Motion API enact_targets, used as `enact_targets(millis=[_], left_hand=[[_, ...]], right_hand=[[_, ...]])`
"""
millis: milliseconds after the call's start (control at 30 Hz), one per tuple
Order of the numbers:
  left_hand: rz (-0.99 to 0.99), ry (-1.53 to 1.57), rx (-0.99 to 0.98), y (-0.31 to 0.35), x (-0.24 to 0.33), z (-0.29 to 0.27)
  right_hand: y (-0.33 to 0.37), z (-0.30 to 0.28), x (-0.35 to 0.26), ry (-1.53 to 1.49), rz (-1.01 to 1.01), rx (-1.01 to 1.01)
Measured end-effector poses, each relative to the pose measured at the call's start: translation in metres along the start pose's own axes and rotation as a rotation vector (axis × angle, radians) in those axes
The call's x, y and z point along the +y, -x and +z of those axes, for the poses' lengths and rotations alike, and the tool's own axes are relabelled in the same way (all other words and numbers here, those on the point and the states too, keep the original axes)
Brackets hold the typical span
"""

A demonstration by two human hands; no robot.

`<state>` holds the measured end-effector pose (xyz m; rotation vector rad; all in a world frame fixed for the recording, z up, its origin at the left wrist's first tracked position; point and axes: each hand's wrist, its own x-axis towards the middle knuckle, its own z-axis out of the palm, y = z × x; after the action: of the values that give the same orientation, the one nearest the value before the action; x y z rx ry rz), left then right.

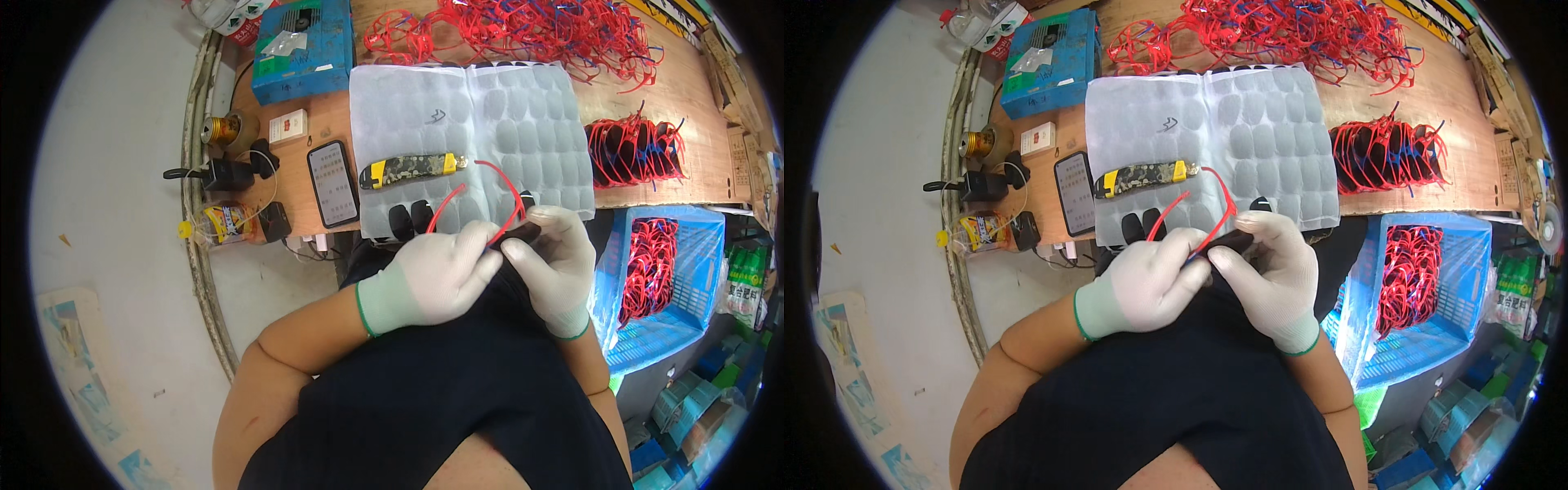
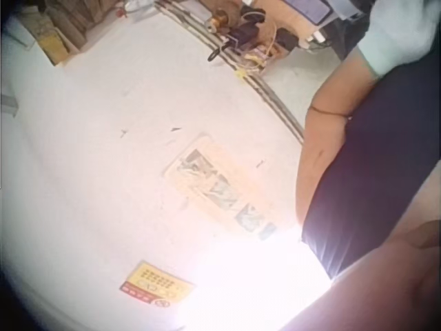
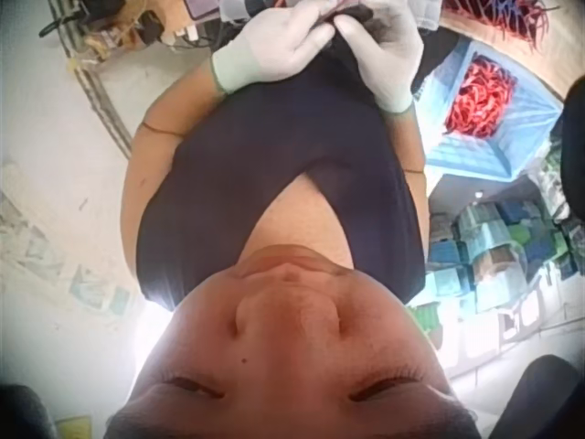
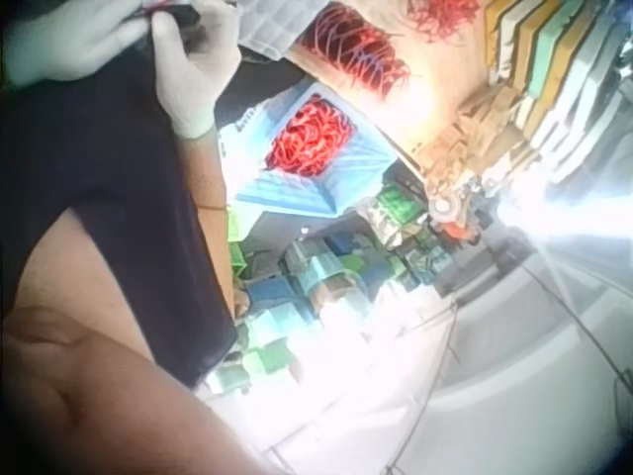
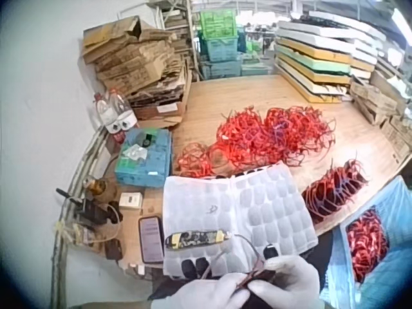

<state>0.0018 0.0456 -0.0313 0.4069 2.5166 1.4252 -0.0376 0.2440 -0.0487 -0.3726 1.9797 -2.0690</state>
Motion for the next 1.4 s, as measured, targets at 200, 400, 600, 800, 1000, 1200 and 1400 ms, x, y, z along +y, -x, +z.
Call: enact_targets(millis=[200,400,600,800,1000,1200,1400], left_hand=[[0.106,0.202,0.09,0.006,-0.002,0.0],[-0.023,0.244,0.241,0.015,-0.004,-0.008],[0.049,0.226,0.069,0.012,-0.007,0.009],[0.127,0.161,0.042,0.012,-0.009,0.012],[0.053,0.155,0.174,0.018,-0.013,0.009],[-0.001,0.186,0.228,0.013,-0.008,0.007],[0.127,0.327,-0.032,0.01,-0.006,-0.005]], right_hand=[[-0.006,0.0,-0.002,-0.354,0.182,0.057],[-0.02,-0.042,0.029,0.657,0.068,0.286],[-0.026,-0.035,0.044,1.163,0.05,0.108],[-0.033,-0.032,0.059,1.211,0.072,0.053],[-0.039,-0.031,0.044,0.732,0.027,0.225],[-0.02,-0.018,-0.011,-0.18,0.314,-0.244],[-0.008,-0.018,0.001,-0.545,0.485,-0.32]])
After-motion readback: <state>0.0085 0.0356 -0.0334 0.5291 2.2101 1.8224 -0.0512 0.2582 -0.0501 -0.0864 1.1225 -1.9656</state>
